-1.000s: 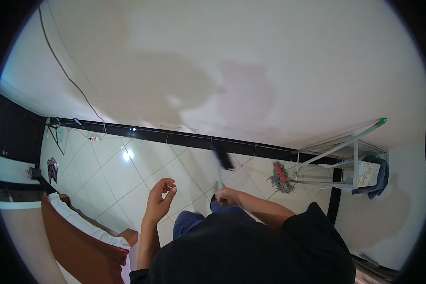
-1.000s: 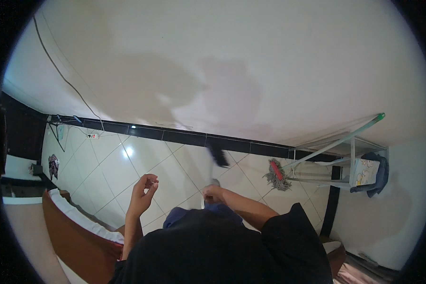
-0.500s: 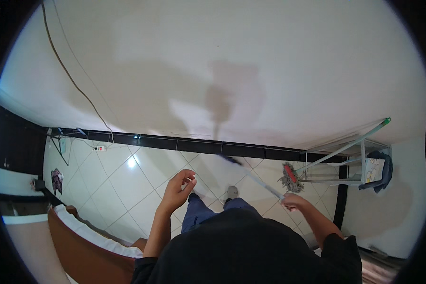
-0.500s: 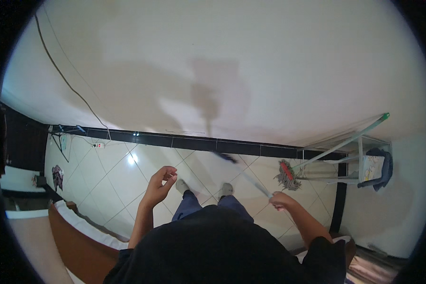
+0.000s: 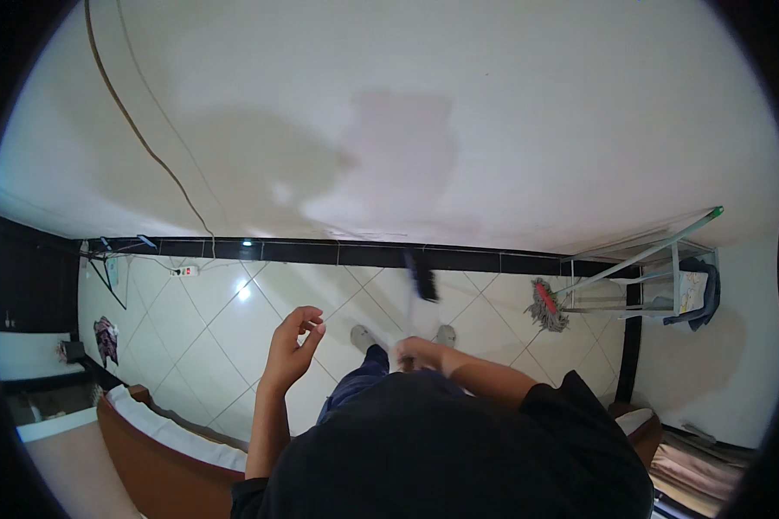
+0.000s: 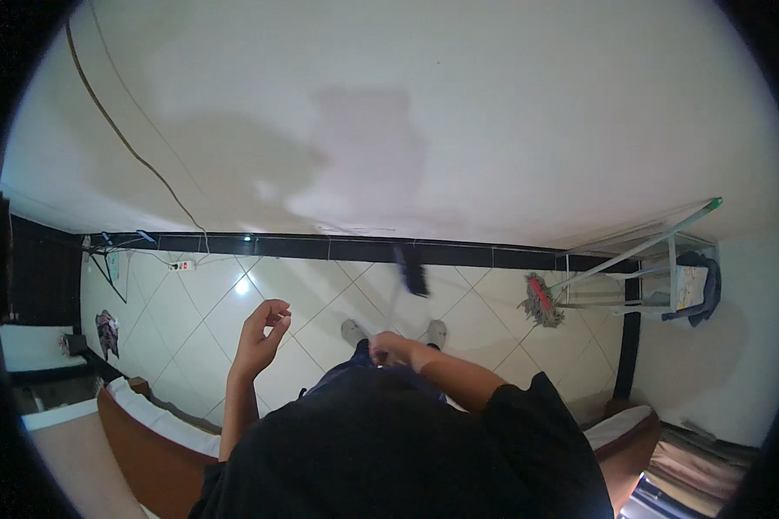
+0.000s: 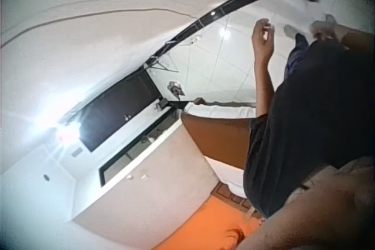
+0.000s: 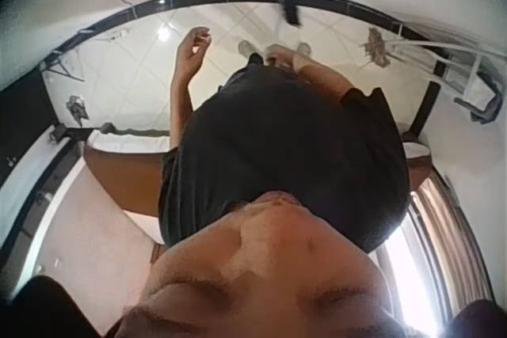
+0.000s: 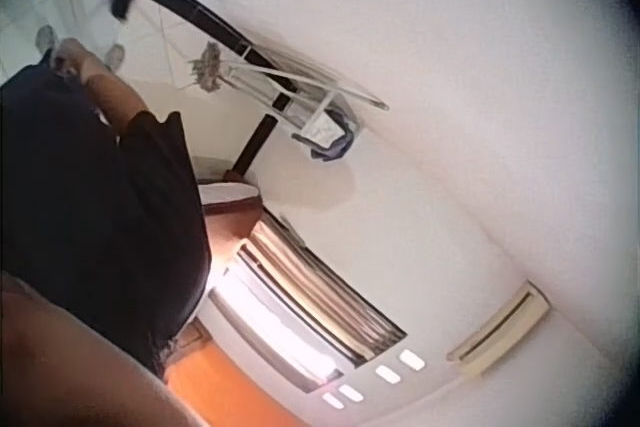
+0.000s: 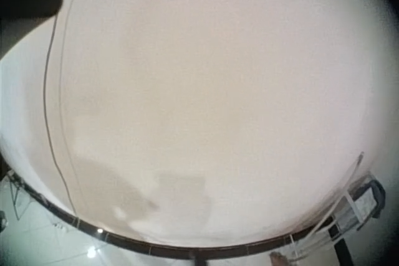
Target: Sweep the floor around the beds in a hotel room.
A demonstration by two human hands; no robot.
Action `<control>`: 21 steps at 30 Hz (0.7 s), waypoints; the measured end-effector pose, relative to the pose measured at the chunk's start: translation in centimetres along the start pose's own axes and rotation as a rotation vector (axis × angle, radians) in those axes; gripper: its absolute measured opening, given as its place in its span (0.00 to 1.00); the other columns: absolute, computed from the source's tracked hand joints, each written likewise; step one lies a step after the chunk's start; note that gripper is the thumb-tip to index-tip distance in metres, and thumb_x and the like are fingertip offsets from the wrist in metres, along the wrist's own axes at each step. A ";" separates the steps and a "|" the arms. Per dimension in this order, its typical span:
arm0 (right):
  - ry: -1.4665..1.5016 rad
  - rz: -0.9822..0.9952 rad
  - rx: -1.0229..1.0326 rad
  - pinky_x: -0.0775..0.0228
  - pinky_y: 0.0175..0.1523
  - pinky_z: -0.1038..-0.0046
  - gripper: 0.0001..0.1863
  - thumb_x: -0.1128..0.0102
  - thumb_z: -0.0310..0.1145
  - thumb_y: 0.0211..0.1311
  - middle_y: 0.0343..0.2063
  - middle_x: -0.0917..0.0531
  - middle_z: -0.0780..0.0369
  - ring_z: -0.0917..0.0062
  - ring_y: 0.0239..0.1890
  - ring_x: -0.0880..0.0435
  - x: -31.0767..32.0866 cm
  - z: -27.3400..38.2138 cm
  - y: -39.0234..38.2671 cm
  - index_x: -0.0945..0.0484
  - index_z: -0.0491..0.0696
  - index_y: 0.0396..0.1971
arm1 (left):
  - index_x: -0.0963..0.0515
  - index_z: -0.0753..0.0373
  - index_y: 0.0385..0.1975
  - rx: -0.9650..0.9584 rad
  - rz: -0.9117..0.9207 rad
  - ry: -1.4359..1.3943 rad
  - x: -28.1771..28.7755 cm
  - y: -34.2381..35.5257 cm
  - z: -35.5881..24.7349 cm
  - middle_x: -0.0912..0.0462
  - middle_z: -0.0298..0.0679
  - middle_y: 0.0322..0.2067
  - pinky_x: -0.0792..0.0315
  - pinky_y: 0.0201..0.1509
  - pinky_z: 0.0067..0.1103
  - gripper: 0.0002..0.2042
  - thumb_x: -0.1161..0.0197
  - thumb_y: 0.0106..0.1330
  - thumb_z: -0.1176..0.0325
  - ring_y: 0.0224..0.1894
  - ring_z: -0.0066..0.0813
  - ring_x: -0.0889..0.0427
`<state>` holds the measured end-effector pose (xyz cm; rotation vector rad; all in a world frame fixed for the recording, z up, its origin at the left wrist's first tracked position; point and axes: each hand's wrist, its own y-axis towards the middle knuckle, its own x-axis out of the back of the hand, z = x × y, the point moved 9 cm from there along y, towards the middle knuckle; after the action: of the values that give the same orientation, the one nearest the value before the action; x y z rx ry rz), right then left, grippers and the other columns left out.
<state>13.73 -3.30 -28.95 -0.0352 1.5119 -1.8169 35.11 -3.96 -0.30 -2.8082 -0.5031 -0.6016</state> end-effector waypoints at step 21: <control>0.471 -0.393 -0.294 0.48 0.12 0.83 0.10 0.60 0.22 0.48 0.08 0.40 0.68 0.82 0.09 0.42 7.3 3.4 -9.0 0.44 0.50 0.12 | 0.31 0.65 0.37 0.041 0.050 -0.067 5.9 2.2 4.3 0.25 0.37 0.30 0.33 0.39 0.19 0.09 0.46 0.57 0.71 0.33 0.24 0.26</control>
<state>5.41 -10.10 -23.41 -0.0520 2.2271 -1.9768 42.45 -3.07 -1.89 -2.8004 -0.4503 -0.4827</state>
